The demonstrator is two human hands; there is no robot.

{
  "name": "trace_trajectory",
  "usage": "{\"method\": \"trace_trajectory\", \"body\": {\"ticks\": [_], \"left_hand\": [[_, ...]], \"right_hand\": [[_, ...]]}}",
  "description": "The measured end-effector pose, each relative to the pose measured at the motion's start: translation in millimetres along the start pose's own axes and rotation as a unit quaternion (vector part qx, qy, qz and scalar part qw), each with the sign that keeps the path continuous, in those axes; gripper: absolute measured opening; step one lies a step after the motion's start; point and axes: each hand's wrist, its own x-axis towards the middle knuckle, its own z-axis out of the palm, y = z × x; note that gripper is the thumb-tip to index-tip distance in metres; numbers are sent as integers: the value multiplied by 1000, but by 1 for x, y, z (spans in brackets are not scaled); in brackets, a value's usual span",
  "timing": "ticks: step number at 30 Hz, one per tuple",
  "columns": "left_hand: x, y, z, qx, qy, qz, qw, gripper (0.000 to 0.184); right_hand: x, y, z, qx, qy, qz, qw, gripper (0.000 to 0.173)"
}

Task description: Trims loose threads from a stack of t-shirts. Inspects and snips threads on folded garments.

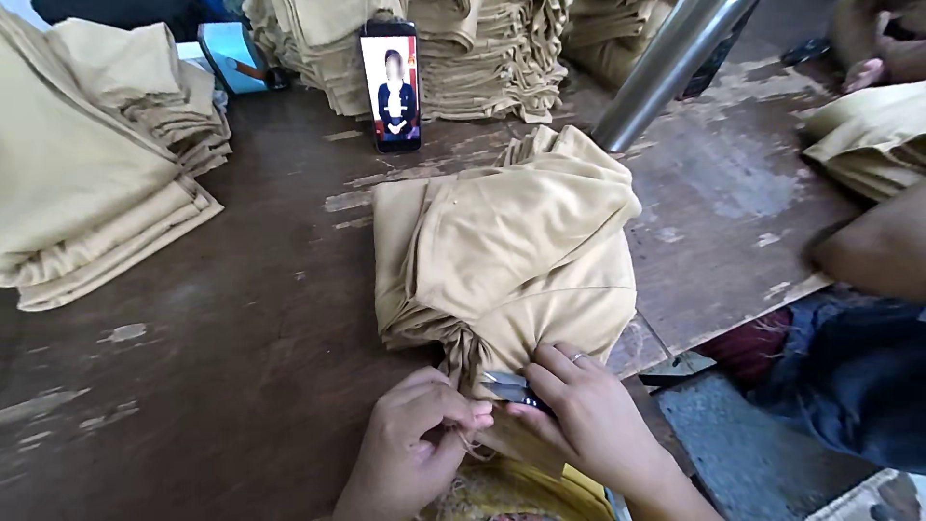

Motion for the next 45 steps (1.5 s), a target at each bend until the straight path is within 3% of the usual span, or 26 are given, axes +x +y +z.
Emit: {"method": "trace_trajectory", "body": {"ticks": [5,7,9,13,15,18,20,22,24,25,27,29,32,35,38,40,42,43,45], "left_hand": [[2,4,-4,-46,-41,16,998,14],[2,12,-17,-121,-149,0,981,28],[3,20,-29,-113,-222,-29,968,41],[6,25,-9,80,-65,-67,992,51],[8,23,16,102,-13,-82,991,58],[5,17,44,153,18,-66,986,30],[4,15,45,184,32,-30,982,21],[2,26,31,176,-17,0,984,13],[-2,45,10,134,-140,7,981,13],[-6,56,-1,128,-217,-22,967,13],[-17,71,-16,183,-365,-139,902,13],[-19,77,-21,219,-409,-223,857,18],[-8,86,-26,250,-372,-166,878,14],[10,82,-12,239,-241,-101,935,15],[25,43,26,280,-82,-67,954,49],[40,28,37,241,-35,-94,965,51],[55,29,31,44,-3,-159,986,46],[63,32,28,-115,39,-195,973,45],[78,34,17,-346,113,-248,898,50]], "right_hand": [[0,3,5,3,17,-10,1000,58],[-2,7,-1,60,13,-6,998,60],[-6,18,-6,155,21,3,988,57],[-10,32,-4,210,54,-17,976,16],[-9,31,-3,198,53,-21,979,16],[-9,32,-1,218,53,-12,975,19],[-11,35,2,250,60,-1,966,18],[-11,38,5,284,70,12,956,18],[-11,40,6,320,79,22,944,20],[-10,41,6,334,81,25,939,21],[-9,42,6,354,77,26,932,22],[-7,43,5,364,71,25,928,21],[-7,43,5,371,70,26,925,21],[-9,36,4,379,90,18,921,23],[-7,20,-2,379,137,-5,915,22],[-7,15,-9,389,180,-8,903,23],[-8,18,-14,424,194,13,885,31],[-9,23,-16,449,183,30,874,36],[-13,33,-17,483,151,59,861,37]]}}
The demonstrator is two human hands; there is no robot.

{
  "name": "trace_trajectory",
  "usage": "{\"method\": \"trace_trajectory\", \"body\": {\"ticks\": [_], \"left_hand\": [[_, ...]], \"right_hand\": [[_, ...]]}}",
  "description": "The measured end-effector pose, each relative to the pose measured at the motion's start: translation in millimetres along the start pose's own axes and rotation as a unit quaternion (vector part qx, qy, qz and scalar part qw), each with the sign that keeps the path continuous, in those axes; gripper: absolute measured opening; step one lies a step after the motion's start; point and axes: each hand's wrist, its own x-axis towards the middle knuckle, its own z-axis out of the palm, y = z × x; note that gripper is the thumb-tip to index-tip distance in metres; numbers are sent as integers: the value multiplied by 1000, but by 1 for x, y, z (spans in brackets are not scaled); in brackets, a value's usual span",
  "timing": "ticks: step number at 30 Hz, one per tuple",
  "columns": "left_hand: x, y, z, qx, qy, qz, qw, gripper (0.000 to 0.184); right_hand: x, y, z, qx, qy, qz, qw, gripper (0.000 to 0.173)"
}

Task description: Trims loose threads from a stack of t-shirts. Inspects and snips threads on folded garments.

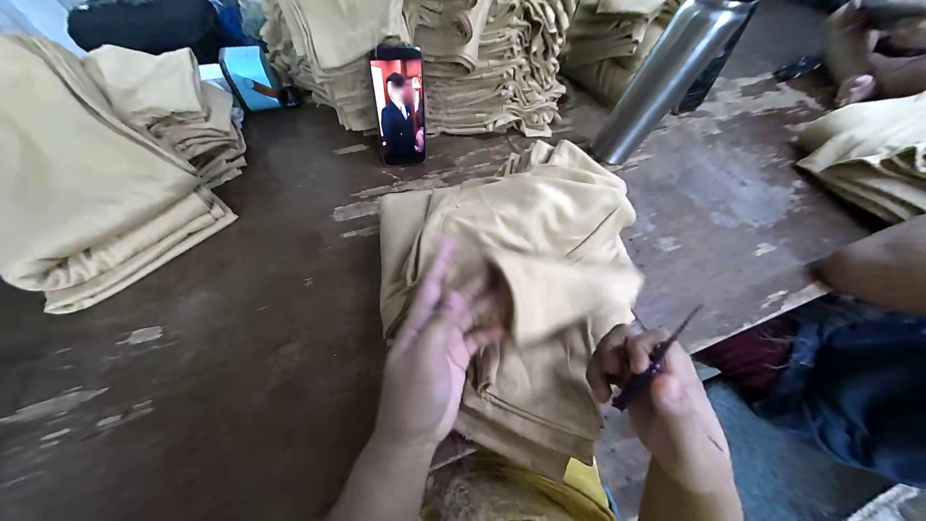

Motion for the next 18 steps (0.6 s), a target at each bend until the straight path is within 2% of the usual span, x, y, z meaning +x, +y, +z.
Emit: {"method": "trace_trajectory", "body": {"ticks": [1,3,4,6,7,9,10,11,14,16,18], "left_hand": [[3,4,-2,-54,9,1,998,53],[0,3,-4,-54,2,43,998,63],[-5,-2,-5,-14,-15,71,997,64],[-14,-15,-11,136,-68,151,977,43],[-18,-20,-15,241,-102,185,947,33],[-25,-28,-23,447,-160,199,857,32],[-28,-33,-27,515,-171,198,816,35],[-29,-38,-31,539,-172,197,801,33],[-29,-43,-41,526,-135,215,812,18],[-29,-43,-45,524,-128,222,812,20],[-30,-43,-45,521,-142,219,813,30]], "right_hand": [[-2,2,-3,5,-3,5,1000,32],[-5,7,-1,-4,13,-5,1000,15],[-7,9,2,-8,29,-11,999,10],[-9,13,6,-40,25,-11,999,11],[-9,14,7,-53,9,-3,999,15],[-12,16,12,-74,-16,14,997,25],[-14,17,15,-87,-25,17,996,28],[-15,18,15,-98,-35,15,994,30],[-14,18,15,-106,-66,8,992,32],[-13,18,17,-130,-78,5,988,26],[-10,17,17,-153,-93,1,984,19]]}}
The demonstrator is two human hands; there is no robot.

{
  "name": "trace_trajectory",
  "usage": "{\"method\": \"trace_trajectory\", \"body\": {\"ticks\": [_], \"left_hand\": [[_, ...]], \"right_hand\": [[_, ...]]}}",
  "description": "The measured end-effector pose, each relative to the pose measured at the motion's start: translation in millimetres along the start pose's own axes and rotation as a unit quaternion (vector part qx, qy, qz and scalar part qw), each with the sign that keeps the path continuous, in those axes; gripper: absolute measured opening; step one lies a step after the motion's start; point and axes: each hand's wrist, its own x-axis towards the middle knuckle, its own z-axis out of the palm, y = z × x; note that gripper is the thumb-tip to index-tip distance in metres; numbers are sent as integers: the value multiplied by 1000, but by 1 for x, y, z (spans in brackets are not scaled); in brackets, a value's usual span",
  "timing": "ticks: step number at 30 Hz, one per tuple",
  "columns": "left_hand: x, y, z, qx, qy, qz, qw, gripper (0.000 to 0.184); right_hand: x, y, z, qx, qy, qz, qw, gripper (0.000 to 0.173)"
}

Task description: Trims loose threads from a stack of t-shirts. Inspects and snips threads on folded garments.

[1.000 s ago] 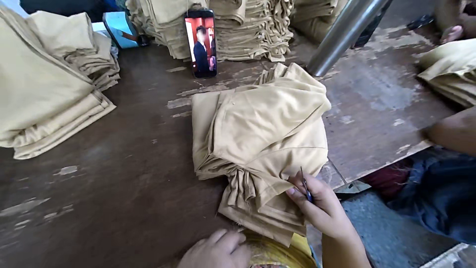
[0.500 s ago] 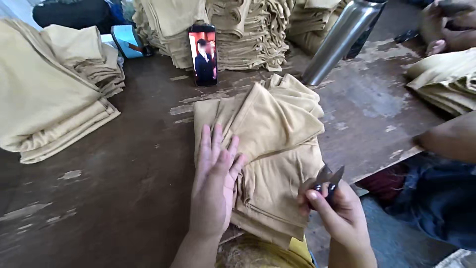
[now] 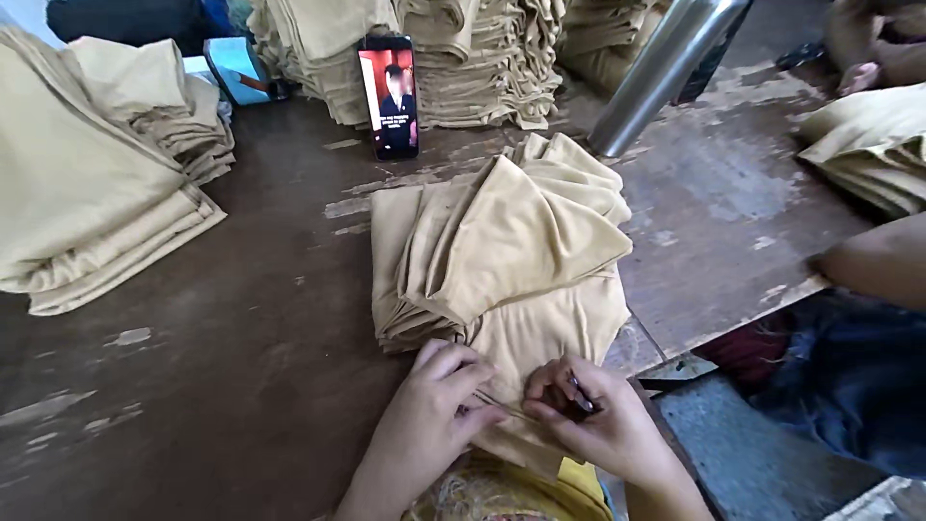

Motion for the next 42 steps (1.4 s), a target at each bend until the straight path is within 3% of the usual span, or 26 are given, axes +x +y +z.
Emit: {"method": "trace_trajectory", "body": {"ticks": [7,11,15,17,19,22,25,27,29,32,34,36,42], "left_hand": [[1,-1,3,14,24,-1,1000,22],[0,1,5,8,44,-21,999,16],[0,7,13,28,108,-38,993,20],[1,11,18,25,119,-30,992,21],[4,15,21,-59,130,-58,988,27],[8,19,18,-351,135,-141,916,42],[2,12,18,-507,141,-142,838,45],[-3,10,22,-518,146,-103,836,41],[-3,12,28,-474,163,-87,861,41],[-1,17,37,-397,216,-103,886,32],[0,18,38,-380,233,-112,888,16],[0,17,37,-396,231,-114,881,9],[-4,12,36,-469,231,-146,840,12]], "right_hand": [[4,-3,-1,-42,-33,11,998,25],[10,-9,-10,129,-27,-17,991,23],[23,-15,-19,185,84,-60,977,24],[35,-16,-12,123,168,-79,975,19],[46,-10,4,16,209,-74,975,12],[52,3,27,-75,147,-32,986,13],[44,1,28,14,103,-43,994,20],[36,-3,26,91,90,-59,990,20],[30,-9,25,98,73,-64,990,20],[22,-19,20,17,32,-32,999,46],[18,-22,17,-43,21,-7,999,52],[14,-19,18,-76,22,-4,997,47],[0,-19,19,-185,25,-9,982,43]]}}
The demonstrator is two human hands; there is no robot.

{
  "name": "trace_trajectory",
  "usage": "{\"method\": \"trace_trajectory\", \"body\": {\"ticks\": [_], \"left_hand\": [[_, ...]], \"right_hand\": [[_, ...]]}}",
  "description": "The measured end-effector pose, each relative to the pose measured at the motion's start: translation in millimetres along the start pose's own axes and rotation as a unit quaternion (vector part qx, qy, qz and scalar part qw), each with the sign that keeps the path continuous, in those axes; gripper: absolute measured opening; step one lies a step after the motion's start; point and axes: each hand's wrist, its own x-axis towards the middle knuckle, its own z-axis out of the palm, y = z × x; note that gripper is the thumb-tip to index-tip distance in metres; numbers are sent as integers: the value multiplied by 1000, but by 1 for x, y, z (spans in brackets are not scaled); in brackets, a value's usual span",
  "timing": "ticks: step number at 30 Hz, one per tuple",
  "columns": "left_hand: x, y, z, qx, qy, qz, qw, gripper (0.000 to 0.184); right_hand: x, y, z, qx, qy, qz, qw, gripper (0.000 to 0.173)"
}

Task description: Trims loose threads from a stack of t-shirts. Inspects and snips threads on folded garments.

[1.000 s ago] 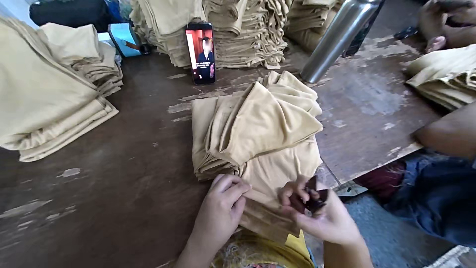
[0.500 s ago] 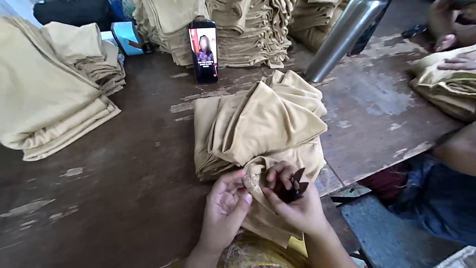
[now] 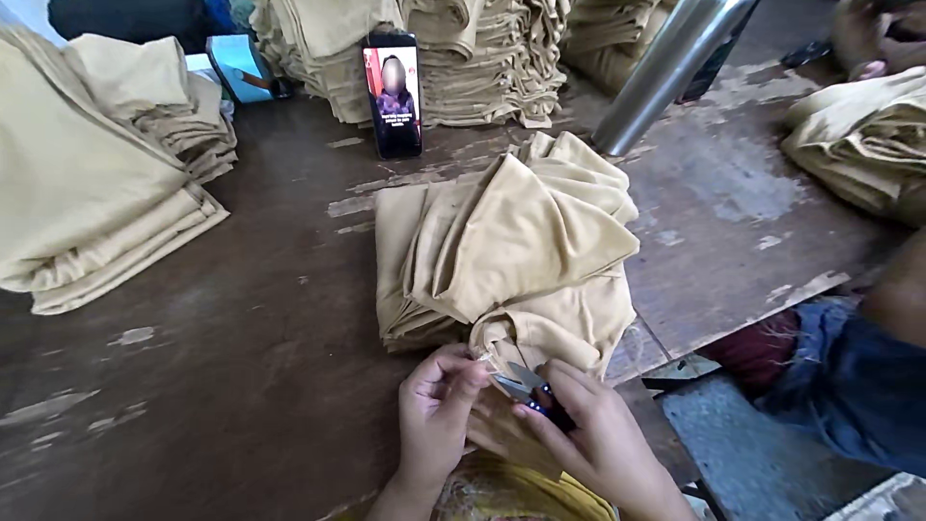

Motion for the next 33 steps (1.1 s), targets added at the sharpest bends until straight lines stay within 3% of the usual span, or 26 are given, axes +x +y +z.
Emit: {"method": "trace_trajectory", "body": {"ticks": [10,25,29,33], "left_hand": [[-1,4,-4,15,-28,14,999,16],[1,5,-7,-8,-52,20,998,10],[5,6,-3,-33,-44,-2,998,41],[6,5,-2,-10,6,-14,1000,11]], "right_hand": [[9,-14,10,-95,26,-12,995,49],[28,-17,13,-67,19,-7,998,51],[24,-11,8,-8,6,6,1000,49],[20,-8,10,-5,13,-6,1000,48]]}}
